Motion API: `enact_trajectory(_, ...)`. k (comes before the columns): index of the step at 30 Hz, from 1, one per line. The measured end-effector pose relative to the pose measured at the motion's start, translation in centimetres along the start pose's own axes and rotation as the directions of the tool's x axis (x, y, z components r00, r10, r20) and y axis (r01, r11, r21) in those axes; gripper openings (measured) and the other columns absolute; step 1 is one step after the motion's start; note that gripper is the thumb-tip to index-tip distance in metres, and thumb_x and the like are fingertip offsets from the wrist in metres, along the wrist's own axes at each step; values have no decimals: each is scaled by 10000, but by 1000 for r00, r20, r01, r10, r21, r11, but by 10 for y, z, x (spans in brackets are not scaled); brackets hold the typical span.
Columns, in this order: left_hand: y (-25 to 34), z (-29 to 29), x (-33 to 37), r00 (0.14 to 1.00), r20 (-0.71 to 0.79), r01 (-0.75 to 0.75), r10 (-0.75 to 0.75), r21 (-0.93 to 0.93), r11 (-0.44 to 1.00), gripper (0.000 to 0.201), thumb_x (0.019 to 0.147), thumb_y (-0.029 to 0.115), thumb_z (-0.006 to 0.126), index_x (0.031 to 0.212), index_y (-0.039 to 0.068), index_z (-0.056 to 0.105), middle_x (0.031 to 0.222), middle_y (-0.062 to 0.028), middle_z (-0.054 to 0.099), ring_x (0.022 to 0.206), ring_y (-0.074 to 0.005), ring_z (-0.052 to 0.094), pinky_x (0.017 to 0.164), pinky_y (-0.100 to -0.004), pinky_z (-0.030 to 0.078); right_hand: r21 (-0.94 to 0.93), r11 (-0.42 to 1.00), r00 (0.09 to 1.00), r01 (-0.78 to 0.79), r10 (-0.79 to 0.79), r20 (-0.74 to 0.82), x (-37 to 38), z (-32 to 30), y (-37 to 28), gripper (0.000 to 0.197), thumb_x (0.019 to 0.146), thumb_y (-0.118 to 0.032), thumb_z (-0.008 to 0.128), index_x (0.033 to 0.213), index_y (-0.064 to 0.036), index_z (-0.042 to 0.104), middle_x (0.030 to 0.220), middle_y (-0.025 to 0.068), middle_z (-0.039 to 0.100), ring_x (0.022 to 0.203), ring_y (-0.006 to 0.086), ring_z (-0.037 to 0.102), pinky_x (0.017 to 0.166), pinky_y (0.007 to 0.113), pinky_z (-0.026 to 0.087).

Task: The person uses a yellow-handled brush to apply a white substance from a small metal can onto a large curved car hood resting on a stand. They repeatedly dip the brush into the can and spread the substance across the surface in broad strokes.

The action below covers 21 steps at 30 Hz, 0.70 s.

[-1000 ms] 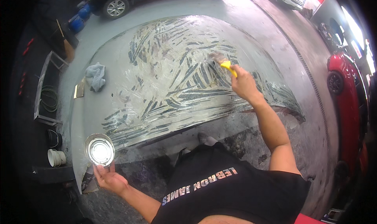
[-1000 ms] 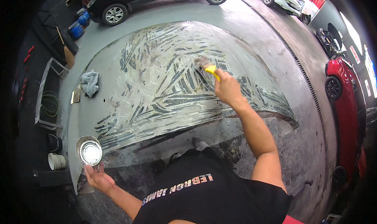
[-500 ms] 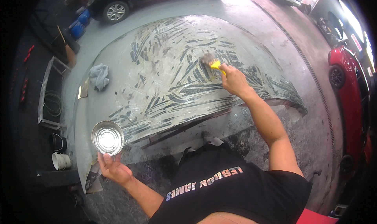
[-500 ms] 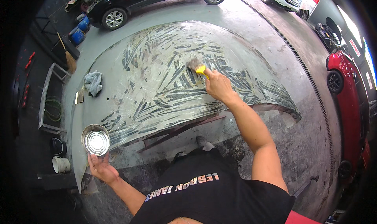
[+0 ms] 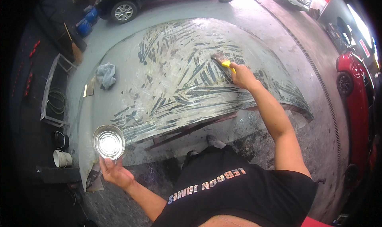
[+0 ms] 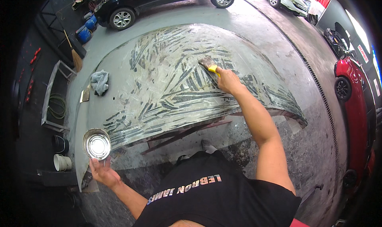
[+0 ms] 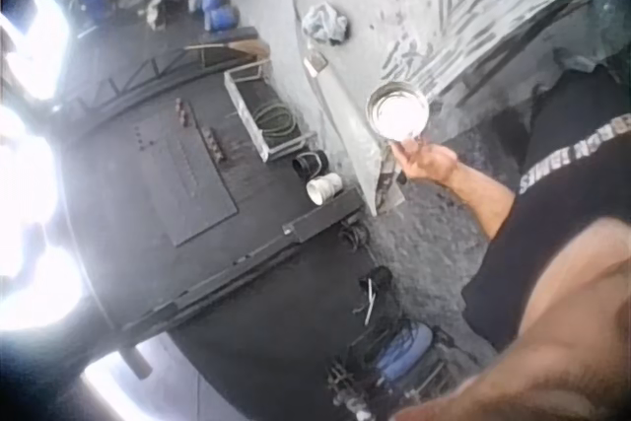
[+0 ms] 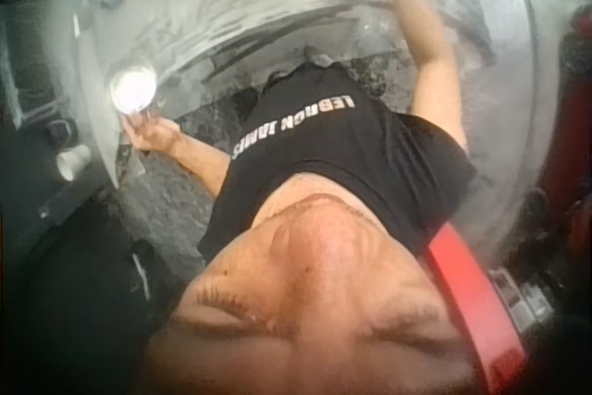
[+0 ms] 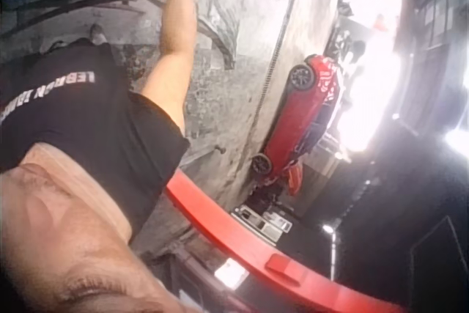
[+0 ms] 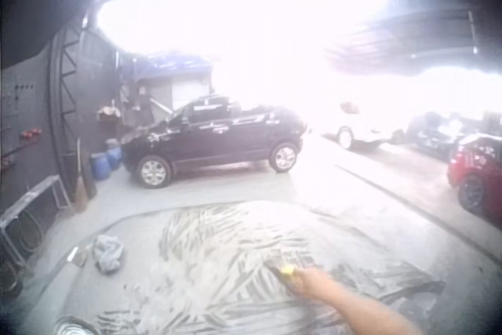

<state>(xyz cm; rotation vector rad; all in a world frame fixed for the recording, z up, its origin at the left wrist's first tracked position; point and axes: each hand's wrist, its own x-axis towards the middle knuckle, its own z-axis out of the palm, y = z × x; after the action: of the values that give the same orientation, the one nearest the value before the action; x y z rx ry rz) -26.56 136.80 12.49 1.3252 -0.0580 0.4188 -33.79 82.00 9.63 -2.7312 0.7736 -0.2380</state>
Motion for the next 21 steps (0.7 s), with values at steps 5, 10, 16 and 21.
enact_trajectory(5, -3, -11, -1, 1000, -8, 7, -7, -5, 1000, 551, 1022, 223, 595, 1384, -168, 457, 1253, -248, 615, 1111, -289, 670, 876, -433, 636, -58, 997, 998, 51, -49, 28, 3, -54, 3, 299, 955, -156, 528, 1232, -80, 614, 1007, 263, 712, 973, 433, 692, 852, 522, 549)
enact_trajectory(10, 6, 12, -4, 1000, 14, -15, 15, -17, 1000, 546, 1019, 230, 598, 1370, -168, 468, 1249, -248, 616, 1091, -286, 678, 873, -427, 637, -6, 1000, 993, -28, 28, -112, 30, -23, -24, 248, 990, -183, 491, 1193, -77, 586, 945, 270, 701, 897, 444, 698, 779, 547, 550)
enact_trajectory(16, -3, -2, 2, 1000, 2, -15, 15, 30, 999, 547, 1017, 219, 600, 1374, -172, 465, 1255, -256, 613, 1079, -305, 684, 877, -421, 634, -71, 982, 983, 176, -179, -44, 11, 27, -19, 235, 998, -196, 500, 1189, -101, 598, 926, 241, 703, 894, 424, 703, 744, 536, 562)
enact_trajectory(21, -4, -16, -6, 998, -66, 7, -6, 15, 1000, 553, 1011, 232, 616, 1385, -150, 475, 1256, -241, 624, 1069, -287, 687, 853, -403, 633, -249, 940, 965, 235, -196, 174, -7, -29, -13, 257, 982, -164, 506, 1186, -100, 649, 898, 228, 709, 892, 415, 705, 741, 536, 556)
